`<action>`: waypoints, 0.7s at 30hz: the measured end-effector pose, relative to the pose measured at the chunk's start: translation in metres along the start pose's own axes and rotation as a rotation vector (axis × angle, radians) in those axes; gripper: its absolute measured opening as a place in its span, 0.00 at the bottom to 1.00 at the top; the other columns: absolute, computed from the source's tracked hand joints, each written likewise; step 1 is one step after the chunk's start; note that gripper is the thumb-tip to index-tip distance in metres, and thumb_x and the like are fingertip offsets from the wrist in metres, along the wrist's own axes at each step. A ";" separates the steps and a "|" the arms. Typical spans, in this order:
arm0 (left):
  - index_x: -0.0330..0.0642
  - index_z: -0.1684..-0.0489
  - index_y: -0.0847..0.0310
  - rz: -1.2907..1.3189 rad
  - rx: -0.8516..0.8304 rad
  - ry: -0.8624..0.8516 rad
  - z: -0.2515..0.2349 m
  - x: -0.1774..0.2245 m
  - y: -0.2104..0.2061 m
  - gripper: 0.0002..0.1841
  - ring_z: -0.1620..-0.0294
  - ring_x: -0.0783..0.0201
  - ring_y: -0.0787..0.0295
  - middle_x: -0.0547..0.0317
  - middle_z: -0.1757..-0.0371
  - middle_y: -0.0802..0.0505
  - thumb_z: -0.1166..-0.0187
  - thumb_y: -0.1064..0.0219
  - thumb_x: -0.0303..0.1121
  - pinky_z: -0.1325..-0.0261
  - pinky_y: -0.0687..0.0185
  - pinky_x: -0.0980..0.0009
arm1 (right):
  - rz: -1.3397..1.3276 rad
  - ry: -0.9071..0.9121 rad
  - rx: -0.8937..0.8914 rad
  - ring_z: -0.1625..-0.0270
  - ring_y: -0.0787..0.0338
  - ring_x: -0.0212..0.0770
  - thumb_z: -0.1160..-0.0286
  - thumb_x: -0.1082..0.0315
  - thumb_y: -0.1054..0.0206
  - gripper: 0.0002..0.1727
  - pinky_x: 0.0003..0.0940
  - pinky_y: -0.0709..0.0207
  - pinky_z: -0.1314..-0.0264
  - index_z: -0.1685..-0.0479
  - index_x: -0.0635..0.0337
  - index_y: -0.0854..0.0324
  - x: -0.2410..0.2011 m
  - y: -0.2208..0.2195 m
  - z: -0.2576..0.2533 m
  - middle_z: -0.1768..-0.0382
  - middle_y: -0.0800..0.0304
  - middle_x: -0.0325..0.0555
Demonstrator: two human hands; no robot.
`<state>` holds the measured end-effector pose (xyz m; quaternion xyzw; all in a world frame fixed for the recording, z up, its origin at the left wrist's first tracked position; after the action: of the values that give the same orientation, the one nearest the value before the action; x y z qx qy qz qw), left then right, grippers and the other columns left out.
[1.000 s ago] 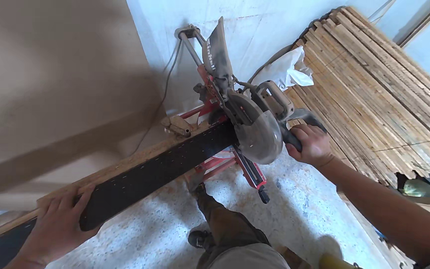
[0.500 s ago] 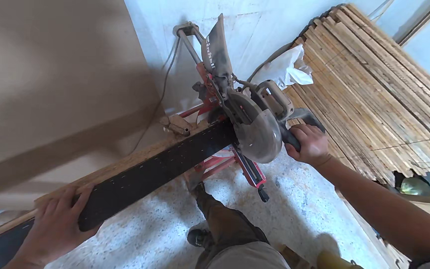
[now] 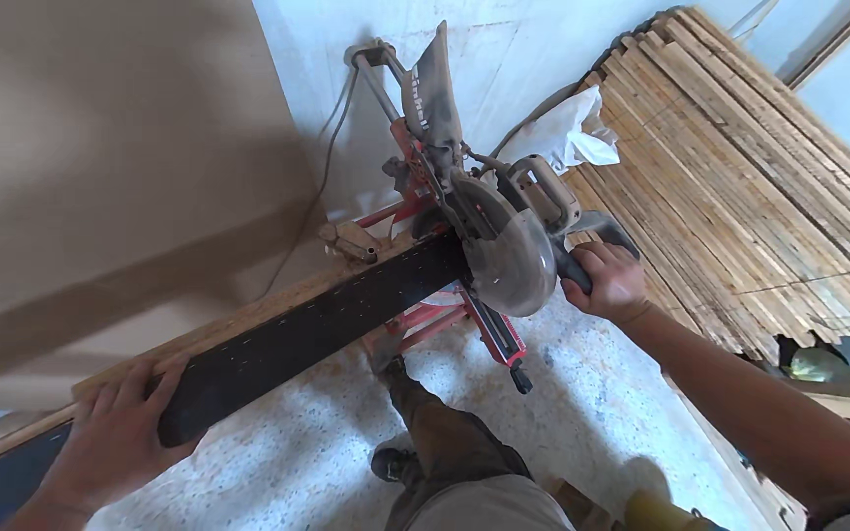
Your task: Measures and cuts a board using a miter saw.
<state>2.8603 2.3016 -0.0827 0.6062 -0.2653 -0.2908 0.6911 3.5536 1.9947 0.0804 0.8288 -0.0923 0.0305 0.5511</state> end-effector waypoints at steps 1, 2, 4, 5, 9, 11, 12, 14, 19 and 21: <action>0.56 0.07 0.42 0.005 0.010 -0.006 0.000 0.001 0.001 0.71 0.23 0.30 0.28 0.33 0.18 0.27 0.69 0.30 0.78 0.23 0.40 0.30 | -0.002 -0.010 -0.012 0.55 0.08 0.57 0.27 0.35 0.51 0.36 0.56 0.17 0.54 0.56 0.61 0.15 0.000 0.000 0.001 0.52 0.07 0.57; 0.56 0.07 0.42 0.009 0.014 -0.010 0.000 0.001 0.002 0.70 0.23 0.29 0.28 0.33 0.18 0.27 0.68 0.31 0.78 0.23 0.40 0.30 | -0.005 -0.017 -0.016 0.54 0.08 0.57 0.28 0.35 0.51 0.36 0.56 0.17 0.54 0.56 0.61 0.15 -0.001 -0.001 0.002 0.52 0.07 0.56; 0.56 0.07 0.42 0.012 0.028 -0.018 0.000 0.001 0.002 0.70 0.22 0.30 0.28 0.34 0.18 0.27 0.68 0.31 0.79 0.23 0.40 0.30 | -0.009 -0.021 -0.010 0.55 0.08 0.56 0.29 0.36 0.50 0.35 0.55 0.17 0.54 0.57 0.61 0.15 -0.002 -0.001 0.001 0.53 0.07 0.56; 0.56 0.07 0.43 0.011 0.024 -0.016 0.000 -0.001 0.000 0.71 0.21 0.30 0.30 0.34 0.17 0.27 0.68 0.32 0.80 0.21 0.42 0.30 | -0.011 -0.020 -0.004 0.55 0.08 0.56 0.29 0.36 0.50 0.35 0.55 0.17 0.55 0.57 0.61 0.15 -0.002 -0.001 0.001 0.54 0.07 0.56; 0.56 0.06 0.43 -0.004 0.002 -0.003 0.002 -0.003 -0.003 0.72 0.21 0.29 0.30 0.32 0.17 0.28 0.70 0.31 0.81 0.21 0.42 0.30 | -0.013 -0.023 -0.011 0.54 0.08 0.57 0.29 0.35 0.49 0.35 0.56 0.17 0.54 0.56 0.61 0.15 -0.003 -0.008 0.007 0.53 0.08 0.57; 0.56 0.06 0.44 -0.009 -0.011 0.003 0.002 -0.002 -0.003 0.72 0.19 0.29 0.32 0.32 0.16 0.30 0.70 0.31 0.81 0.20 0.43 0.30 | -0.021 -0.039 -0.036 0.51 0.09 0.58 0.31 0.35 0.47 0.36 0.57 0.17 0.51 0.54 0.61 0.15 -0.004 -0.019 0.017 0.51 0.09 0.57; 0.56 0.06 0.44 -0.010 -0.015 0.011 0.001 -0.002 -0.003 0.72 0.18 0.29 0.32 0.33 0.15 0.30 0.70 0.31 0.81 0.20 0.43 0.30 | -0.024 -0.043 -0.039 0.51 0.09 0.58 0.31 0.34 0.47 0.36 0.58 0.17 0.49 0.53 0.61 0.15 -0.004 -0.024 0.020 0.50 0.09 0.58; 0.54 0.07 0.43 -0.010 -0.005 0.021 0.003 -0.002 -0.002 0.72 0.18 0.30 0.33 0.34 0.15 0.30 0.70 0.31 0.80 0.20 0.43 0.30 | -0.031 -0.034 -0.028 0.51 0.08 0.59 0.31 0.34 0.47 0.36 0.59 0.17 0.49 0.53 0.62 0.16 -0.003 -0.032 0.018 0.50 0.09 0.59; 0.56 0.07 0.42 -0.015 -0.016 0.032 0.001 -0.001 -0.003 0.72 0.20 0.29 0.31 0.33 0.15 0.30 0.71 0.30 0.80 0.22 0.41 0.30 | -0.024 -0.044 -0.005 0.51 0.09 0.58 0.31 0.35 0.46 0.35 0.58 0.17 0.49 0.54 0.61 0.15 -0.003 -0.030 0.021 0.51 0.08 0.58; 0.57 0.06 0.43 -0.027 -0.025 0.031 0.001 -0.002 -0.004 0.72 0.20 0.30 0.31 0.34 0.15 0.30 0.71 0.30 0.80 0.22 0.41 0.30 | -0.029 -0.054 -0.020 0.50 0.08 0.58 0.32 0.35 0.46 0.35 0.58 0.17 0.49 0.53 0.61 0.15 -0.004 -0.028 0.020 0.51 0.08 0.58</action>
<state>2.8580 2.3014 -0.0864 0.6054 -0.2427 -0.2941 0.6986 3.5542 1.9873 0.0462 0.8251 -0.0952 -0.0009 0.5569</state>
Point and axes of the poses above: each hand's wrist, its own z-axis away from the middle knuckle, its own y-axis out of the back of the hand, x = y × z, the point moved 2 cm from there along -z, towards the middle knuckle
